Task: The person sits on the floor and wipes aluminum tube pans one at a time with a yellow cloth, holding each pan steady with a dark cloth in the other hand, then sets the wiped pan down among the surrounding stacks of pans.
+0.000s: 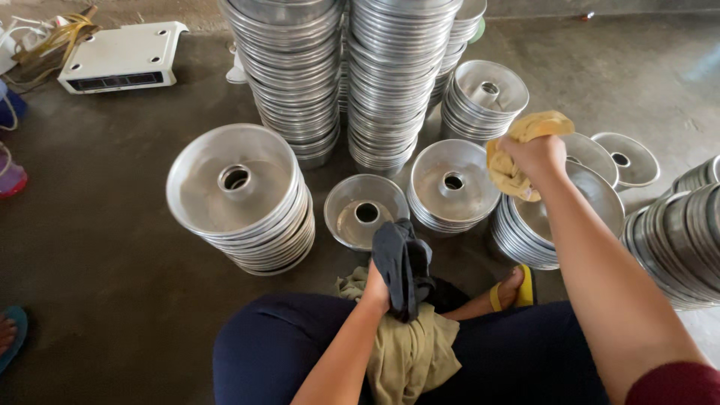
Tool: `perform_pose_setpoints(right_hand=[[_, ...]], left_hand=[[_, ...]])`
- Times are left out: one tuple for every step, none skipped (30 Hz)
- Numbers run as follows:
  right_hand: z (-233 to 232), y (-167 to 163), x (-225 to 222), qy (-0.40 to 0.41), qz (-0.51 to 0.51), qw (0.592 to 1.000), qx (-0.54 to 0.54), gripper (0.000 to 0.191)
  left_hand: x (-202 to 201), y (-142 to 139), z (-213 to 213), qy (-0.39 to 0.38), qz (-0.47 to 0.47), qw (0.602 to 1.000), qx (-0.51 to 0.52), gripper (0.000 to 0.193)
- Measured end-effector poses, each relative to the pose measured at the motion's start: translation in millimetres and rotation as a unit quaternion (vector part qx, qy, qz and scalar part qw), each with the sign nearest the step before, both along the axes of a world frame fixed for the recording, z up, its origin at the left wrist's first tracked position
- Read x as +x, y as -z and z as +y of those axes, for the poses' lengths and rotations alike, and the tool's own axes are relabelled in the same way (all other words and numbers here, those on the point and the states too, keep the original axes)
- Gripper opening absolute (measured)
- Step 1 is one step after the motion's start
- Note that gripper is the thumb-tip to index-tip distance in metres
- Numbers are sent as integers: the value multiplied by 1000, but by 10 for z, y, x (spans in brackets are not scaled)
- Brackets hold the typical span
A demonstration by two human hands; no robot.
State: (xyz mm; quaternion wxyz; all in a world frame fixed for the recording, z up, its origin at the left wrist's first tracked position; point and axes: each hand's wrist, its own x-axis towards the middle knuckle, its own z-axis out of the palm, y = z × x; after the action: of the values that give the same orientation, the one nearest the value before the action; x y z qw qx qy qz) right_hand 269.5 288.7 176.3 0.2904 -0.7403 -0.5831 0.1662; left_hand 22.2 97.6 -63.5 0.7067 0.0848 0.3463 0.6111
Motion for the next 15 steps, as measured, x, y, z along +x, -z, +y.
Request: perform_pose_setpoints(right_hand=[[39, 71, 27, -25, -64, 998, 5, 63], [79, 133, 7, -50, -127, 991, 11, 63], [122, 165, -26, -76, -188, 979, 18, 63], [162, 173, -73, -73, -212, 974, -19, 67], [209, 176, -163, -71, -235, 968, -56, 71], [241, 178, -266, -70, -258, 959, -95, 75], [263, 169, -366, -95, -295, 943, -125, 71], [281, 144, -461, -119, -330, 924, -153, 67], [299, 135, -545, -143, -364, 903, -179, 63], [314, 140, -608, -140, -377, 893, -201, 57], [327, 144, -655, -137, -390, 883, -224, 50], [332, 158, -681, -134, -403, 871, -247, 44], [336, 176, -694, -122, -402, 879, -227, 43], [337, 201, -691, -111, -401, 885, -207, 41], [340, 230, -680, -100, -400, 891, -188, 40]], left_hand=[[8, -31, -18, 2, 8, 1000, 4, 40], [10, -64, -32, 3, 17, 1000, 10, 37], [3, -95, -39, 3, 27, 999, 17, 35], [0, -122, -53, -7, 41, 999, 35, 34], [-6, -142, -69, -17, 55, 997, 53, 33], [-11, -155, -89, -27, 70, 995, 69, 32], [-13, -162, -105, -20, 103, 992, 67, 29], [-10, -162, -120, -11, 137, 988, 67, 27], [-10, -159, -128, -3, 172, 983, 67, 25], [-6, -152, -133, -3, 197, 978, 68, 26], [0, -142, -136, -3, 221, 973, 69, 28], [10, -130, -138, -3, 245, 967, 68, 29], [15, -120, -131, 4, 246, 967, 65, 29], [23, -111, -125, 12, 246, 967, 60, 29], [30, -102, -119, 18, 246, 968, 55, 29]])
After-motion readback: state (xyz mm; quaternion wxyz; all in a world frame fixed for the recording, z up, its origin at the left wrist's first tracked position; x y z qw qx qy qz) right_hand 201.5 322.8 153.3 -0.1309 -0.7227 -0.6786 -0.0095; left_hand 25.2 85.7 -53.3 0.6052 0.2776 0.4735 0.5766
